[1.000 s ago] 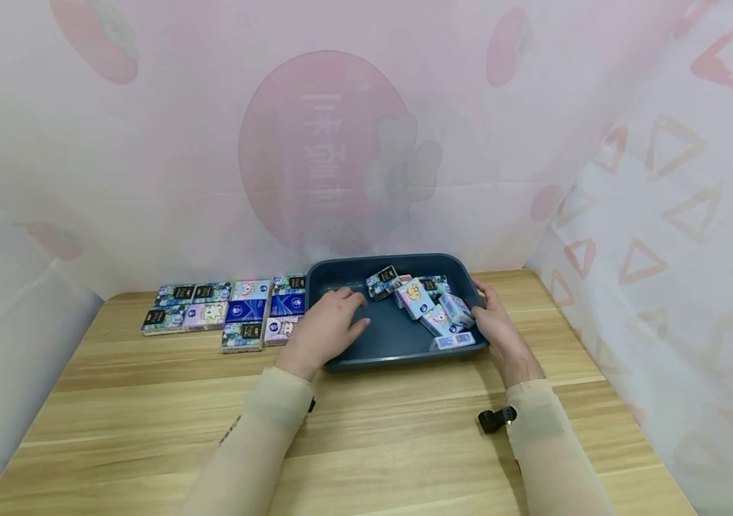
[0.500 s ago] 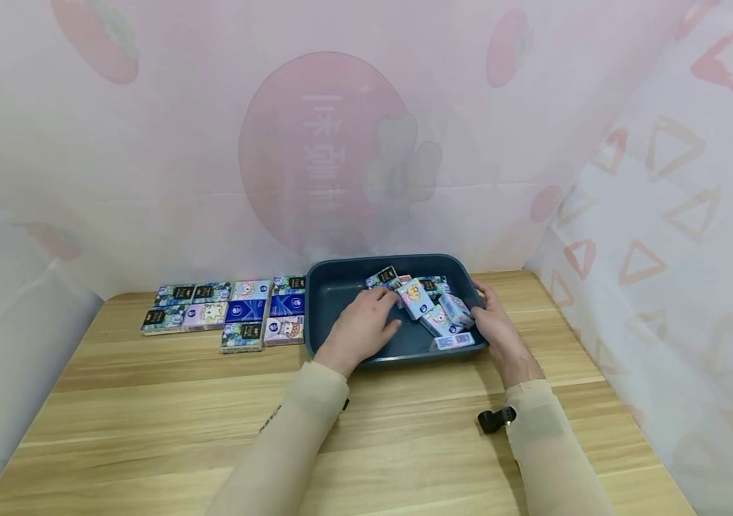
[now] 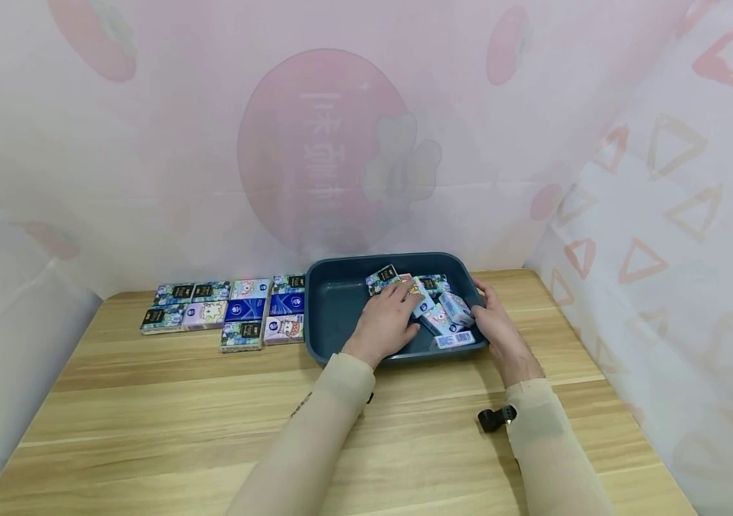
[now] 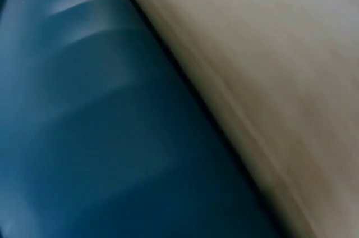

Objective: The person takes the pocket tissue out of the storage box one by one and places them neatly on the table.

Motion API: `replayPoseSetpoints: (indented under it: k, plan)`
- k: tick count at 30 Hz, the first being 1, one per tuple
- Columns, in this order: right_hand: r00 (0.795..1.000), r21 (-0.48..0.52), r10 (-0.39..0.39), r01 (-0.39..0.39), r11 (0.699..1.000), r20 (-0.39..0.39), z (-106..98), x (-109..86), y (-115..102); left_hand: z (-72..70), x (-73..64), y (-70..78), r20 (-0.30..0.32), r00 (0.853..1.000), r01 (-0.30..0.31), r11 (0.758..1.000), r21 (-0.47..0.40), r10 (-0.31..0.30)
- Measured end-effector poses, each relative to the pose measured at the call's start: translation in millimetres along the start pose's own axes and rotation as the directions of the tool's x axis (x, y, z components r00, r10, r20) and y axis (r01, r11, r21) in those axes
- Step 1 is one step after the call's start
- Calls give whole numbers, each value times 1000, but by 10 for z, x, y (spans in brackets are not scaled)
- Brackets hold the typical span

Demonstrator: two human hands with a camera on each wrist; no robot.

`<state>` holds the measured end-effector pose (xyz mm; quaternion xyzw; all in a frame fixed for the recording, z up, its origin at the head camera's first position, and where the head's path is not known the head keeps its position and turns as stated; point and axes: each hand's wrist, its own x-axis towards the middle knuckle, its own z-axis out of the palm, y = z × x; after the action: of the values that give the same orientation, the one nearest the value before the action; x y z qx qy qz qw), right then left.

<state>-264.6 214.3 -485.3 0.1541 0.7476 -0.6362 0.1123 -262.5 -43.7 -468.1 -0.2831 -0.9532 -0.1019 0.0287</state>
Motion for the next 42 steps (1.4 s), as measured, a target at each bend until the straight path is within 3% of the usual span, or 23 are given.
replayPoseSetpoints:
  k: [8,9,11,15,16,22,28,42]
  plan:
    - [1000,-7,-1,1,1000,-6,5,-5,-19,31,104,76,40,999,-22,999,48,20]
    - [1000,-9,-1,1,1000,-6,6,-5,-21,115,138,31,31,999,-29,998,61,27]
    - [1000,-10,-3,3,1000,-4,6,-2,-19,112,147,41,35,999,-27,997,78,24]
    - [1000,1,-17,17,1000,3,7,12,-12,115,176,63,21,1000,-14,997,77,12]
    - [1000,3,-19,19,1000,5,7,13,-11,41,161,117,26,1000,-2,997,73,0]
    - [1000,4,-3,3,1000,2,5,15,-12,98,264,157,-18,999,30,997,75,-28]
    - [1000,15,8,-8,1000,-4,0,17,-18,117,350,181,-12,998,64,992,105,-63]
    - [1000,13,9,-9,1000,-1,-2,11,12,55,252,106,-69,996,49,999,14,-48]
